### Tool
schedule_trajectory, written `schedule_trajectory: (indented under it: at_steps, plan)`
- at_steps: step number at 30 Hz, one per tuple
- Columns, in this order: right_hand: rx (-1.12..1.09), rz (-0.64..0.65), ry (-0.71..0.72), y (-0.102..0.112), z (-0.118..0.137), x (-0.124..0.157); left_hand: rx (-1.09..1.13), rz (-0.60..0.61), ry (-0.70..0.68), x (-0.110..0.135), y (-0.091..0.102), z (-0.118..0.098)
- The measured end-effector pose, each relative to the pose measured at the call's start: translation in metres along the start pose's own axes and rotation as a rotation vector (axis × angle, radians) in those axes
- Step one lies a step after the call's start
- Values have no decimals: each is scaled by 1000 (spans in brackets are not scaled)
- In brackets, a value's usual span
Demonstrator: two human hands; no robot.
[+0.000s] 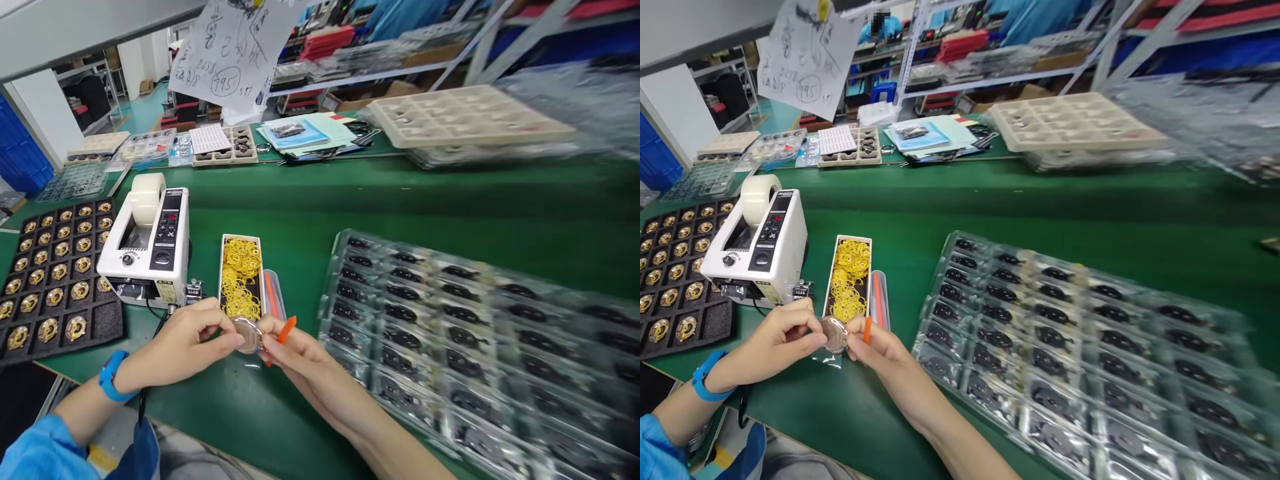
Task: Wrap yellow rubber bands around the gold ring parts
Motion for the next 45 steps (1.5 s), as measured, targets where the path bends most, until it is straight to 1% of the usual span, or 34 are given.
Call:
schedule_trajectory:
  at_steps: [7,11,16,20,24,26,28,31,32,34,36,37,38,40,43,45]
  plan:
    - [53,17,18,-3,2,2,-39,9,0,1,1,1]
    - [56,10,11,-1,1,1,-59,15,-18,1,-1,0]
    - [63,2,-2,0,-2,1,-98,29,-4,2,0,2]
    - [73,-8,4,0,-2,1,-112,12,-15,1,2,1]
    - [81,-21,20,1,-1,0,-142,-23,-57,0,1,-2]
    - [79,-29,18,1,-2,0,-206,-42,-70,1,-1,-4]
    - [79,-45,19,3,-2,0,-330,-68,-72,1,-1,-4]
    - [79,-81,35,7,0,0,-544,-156,-88,4,8,-7]
    - [79,-87,41,8,1,1,-588,-207,-118,5,13,-10]
    - [82,-79,43,7,2,1,-599,-327,-246,8,22,-23]
    - [86,-49,33,4,1,1,-533,-414,-416,13,27,-38]
    - [86,-32,26,2,0,1,-493,-427,-487,15,26,-43]
    - [82,-17,18,0,-1,2,-456,-417,-534,16,24,-46]
    - [60,1,6,-3,-4,2,-401,-358,-557,13,17,-44]
    - [-18,14,-21,-6,-8,3,-336,-258,-525,7,6,-35]
    - [-99,57,-58,-11,-12,3,-293,-211,-515,4,2,-30]
Point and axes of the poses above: each hand's wrist, its own x-axis away from the middle knuckle, its own y-axis out of the back of the hand, z = x × y, the point moved 10 cm from there along -x, towards the middle knuckle, and after that the axes turned 14 degrees about -y, right-handed, at the moved point
